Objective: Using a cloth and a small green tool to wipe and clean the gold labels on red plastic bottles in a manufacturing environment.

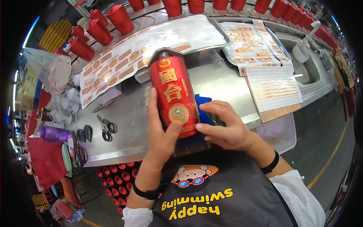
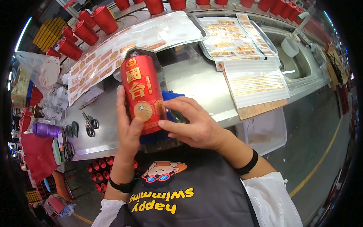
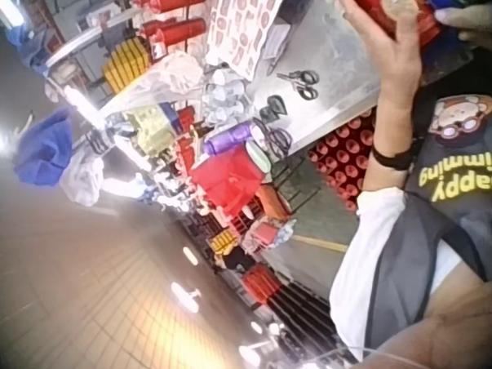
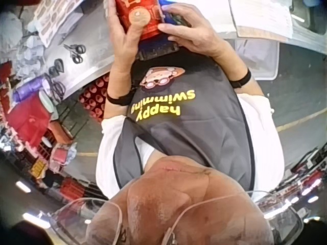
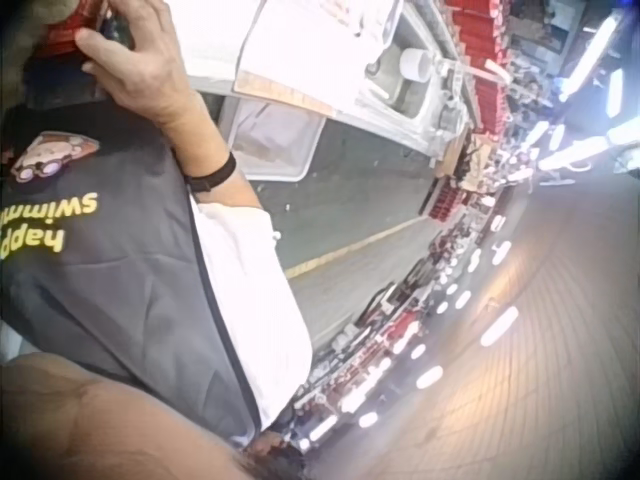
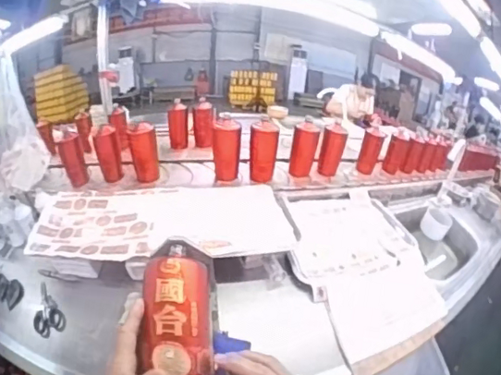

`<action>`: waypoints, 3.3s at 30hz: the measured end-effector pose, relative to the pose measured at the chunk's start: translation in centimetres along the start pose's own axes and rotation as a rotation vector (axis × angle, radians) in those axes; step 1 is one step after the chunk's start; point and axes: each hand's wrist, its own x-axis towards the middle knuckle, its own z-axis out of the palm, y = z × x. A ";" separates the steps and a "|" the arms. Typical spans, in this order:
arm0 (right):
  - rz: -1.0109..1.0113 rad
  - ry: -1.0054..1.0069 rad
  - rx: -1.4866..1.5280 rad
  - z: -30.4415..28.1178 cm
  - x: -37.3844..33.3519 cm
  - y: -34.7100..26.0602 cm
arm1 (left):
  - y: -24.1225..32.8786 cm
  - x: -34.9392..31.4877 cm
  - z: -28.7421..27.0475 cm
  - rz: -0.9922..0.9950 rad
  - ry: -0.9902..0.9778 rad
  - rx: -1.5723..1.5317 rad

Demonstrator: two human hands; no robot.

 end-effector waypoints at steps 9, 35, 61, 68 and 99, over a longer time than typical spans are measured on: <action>0.009 0.051 -0.133 1.7 0.4 0.2 | -1.0 -1.2 -2.8 0.299 -0.185 0.514; -0.203 -0.145 -0.048 -1.8 4.1 -2.8 | -1.5 -1.8 -1.8 0.239 -0.050 0.435; 0.561 0.108 0.400 -2.2 3.3 -2.5 | 0.5 -0.4 -3.1 0.232 -0.078 0.296; 0.661 0.176 0.421 -1.2 3.0 -2.1 | -0.3 0.7 -0.4 -0.082 0.057 -0.222; 0.691 0.226 0.452 -0.2 2.8 -1.3 | 0.5 1.1 0.1 -0.189 0.066 -0.436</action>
